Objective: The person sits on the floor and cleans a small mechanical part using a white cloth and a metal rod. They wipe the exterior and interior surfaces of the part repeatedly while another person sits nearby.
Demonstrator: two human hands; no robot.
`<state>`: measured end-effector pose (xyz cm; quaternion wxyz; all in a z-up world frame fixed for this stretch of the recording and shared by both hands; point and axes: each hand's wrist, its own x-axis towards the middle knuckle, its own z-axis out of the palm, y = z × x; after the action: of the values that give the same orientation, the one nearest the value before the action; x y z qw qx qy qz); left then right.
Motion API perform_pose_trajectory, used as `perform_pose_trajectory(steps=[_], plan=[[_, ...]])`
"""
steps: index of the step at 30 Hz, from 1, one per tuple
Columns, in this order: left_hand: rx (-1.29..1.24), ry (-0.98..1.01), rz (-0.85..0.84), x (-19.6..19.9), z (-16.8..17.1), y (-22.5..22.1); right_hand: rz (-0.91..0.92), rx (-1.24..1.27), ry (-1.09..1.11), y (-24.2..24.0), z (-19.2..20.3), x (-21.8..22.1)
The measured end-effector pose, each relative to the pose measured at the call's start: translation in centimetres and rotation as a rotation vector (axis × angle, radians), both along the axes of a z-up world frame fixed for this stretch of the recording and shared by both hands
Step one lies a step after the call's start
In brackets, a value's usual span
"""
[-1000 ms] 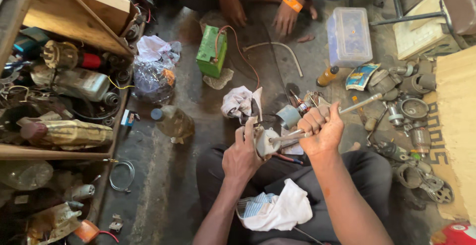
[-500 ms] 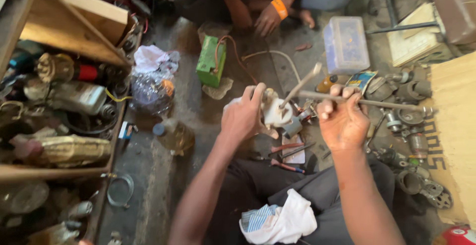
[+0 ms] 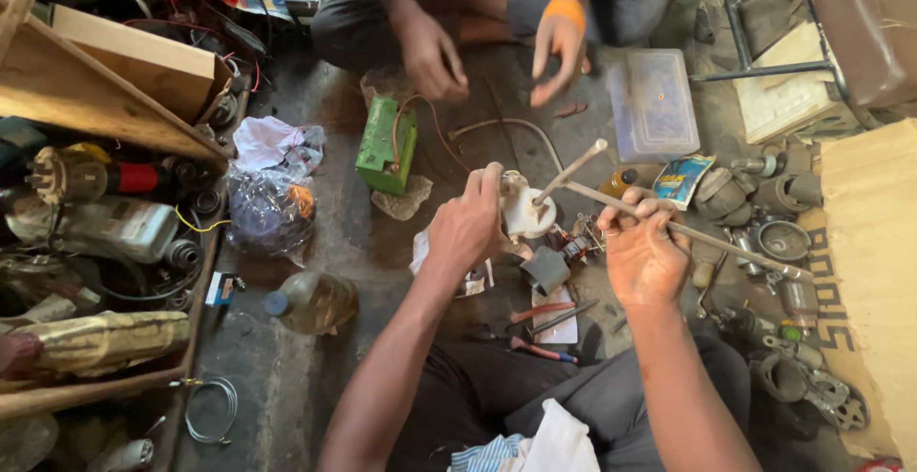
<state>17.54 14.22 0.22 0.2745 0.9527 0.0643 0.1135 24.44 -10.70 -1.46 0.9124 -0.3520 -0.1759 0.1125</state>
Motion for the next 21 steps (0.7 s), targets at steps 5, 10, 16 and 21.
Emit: perform_pose_trajectory(steps=[5, 10, 16, 21], plan=[[0.036, 0.004, 0.014, 1.1, -0.3, 0.0, 0.014, -0.015, -0.02, 0.5, -0.4, 0.6], [0.019, 0.037, 0.021, 1.7, 0.2, -0.4, 0.013, -0.027, -0.024, 0.4, -0.8, 0.6], [0.048, 0.054, 0.007, 1.6, 0.2, -0.6, 0.006, -0.043, -0.037, 0.2, -1.1, 0.1], [0.112, 0.053, 0.007, 1.4, 0.7, -0.6, 0.0, -0.05, -0.054, 0.0, -0.9, -0.3]])
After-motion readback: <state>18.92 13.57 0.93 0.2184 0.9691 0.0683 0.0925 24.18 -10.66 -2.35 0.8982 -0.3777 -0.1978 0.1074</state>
